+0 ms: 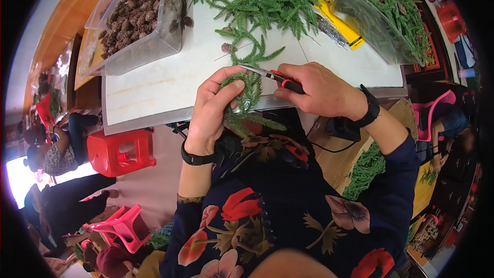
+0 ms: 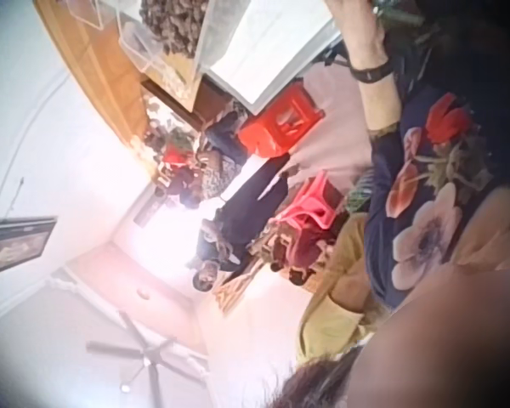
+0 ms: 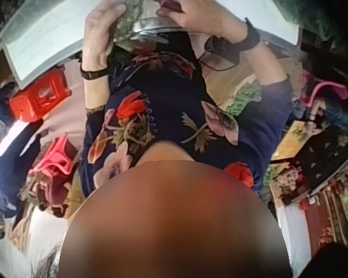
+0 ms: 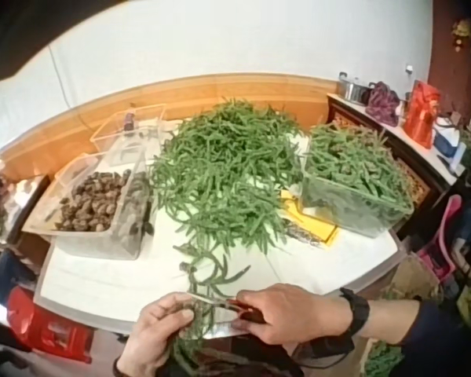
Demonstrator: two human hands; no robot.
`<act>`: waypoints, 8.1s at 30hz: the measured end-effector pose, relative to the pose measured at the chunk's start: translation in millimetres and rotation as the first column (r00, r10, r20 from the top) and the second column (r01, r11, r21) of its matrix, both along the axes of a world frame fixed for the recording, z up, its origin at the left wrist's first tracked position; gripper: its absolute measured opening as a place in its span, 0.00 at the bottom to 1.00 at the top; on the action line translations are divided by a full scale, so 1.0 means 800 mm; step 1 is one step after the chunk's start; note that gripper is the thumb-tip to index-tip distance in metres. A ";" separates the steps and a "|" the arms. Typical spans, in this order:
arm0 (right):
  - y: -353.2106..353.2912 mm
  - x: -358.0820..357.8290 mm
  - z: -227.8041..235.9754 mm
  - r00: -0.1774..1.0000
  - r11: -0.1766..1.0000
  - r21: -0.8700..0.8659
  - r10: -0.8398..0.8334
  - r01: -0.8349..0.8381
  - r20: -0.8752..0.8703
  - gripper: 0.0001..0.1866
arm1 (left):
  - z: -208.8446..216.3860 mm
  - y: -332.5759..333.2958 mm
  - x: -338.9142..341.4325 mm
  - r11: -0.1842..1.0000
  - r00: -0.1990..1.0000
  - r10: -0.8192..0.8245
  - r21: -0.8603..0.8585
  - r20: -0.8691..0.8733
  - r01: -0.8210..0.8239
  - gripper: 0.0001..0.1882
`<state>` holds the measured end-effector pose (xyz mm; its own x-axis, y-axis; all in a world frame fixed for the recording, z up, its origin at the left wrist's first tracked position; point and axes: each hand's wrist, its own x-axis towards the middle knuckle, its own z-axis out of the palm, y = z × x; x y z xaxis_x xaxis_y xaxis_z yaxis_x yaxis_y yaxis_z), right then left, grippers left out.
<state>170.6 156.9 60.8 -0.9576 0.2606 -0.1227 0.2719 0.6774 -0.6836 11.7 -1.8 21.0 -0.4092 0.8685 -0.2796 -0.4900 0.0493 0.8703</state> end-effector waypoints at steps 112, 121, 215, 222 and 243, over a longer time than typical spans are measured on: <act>-0.052 0.033 -0.008 0.999 1.000 -0.006 -0.003 0.003 -0.048 0.19 | 0.005 -0.044 0.029 0.998 0.990 0.026 0.062 -0.140 -0.018 0.16; -0.044 0.021 -0.008 1.000 1.000 -0.029 -0.011 0.010 -0.029 0.17 | -0.009 -0.039 0.019 0.997 0.993 0.070 0.035 0.096 -0.074 0.14; 0.058 0.081 -0.127 0.874 0.121 -0.993 -0.482 -0.006 -0.064 0.14 | -0.073 0.171 -0.160 0.705 -0.418 -0.655 -0.309 -0.630 -0.638 0.09; 0.061 0.078 -0.128 0.893 0.080 -0.996 -0.444 -0.044 -0.075 0.13 | -0.053 0.155 -0.143 0.792 -0.438 -0.453 -0.125 -0.776 -0.598 0.10; 0.059 0.080 -0.122 0.876 0.167 -0.986 -0.477 0.016 -0.067 0.17 | 0.001 0.093 -0.010 0.974 0.862 0.212 0.022 -0.461 -0.227 0.18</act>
<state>235.0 203.7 -37.0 -0.8942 0.3947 -0.2114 -0.0805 -0.6061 -0.7913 4.0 72.5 21.6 -0.6769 0.7350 -0.0402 -0.0388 0.0190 0.9991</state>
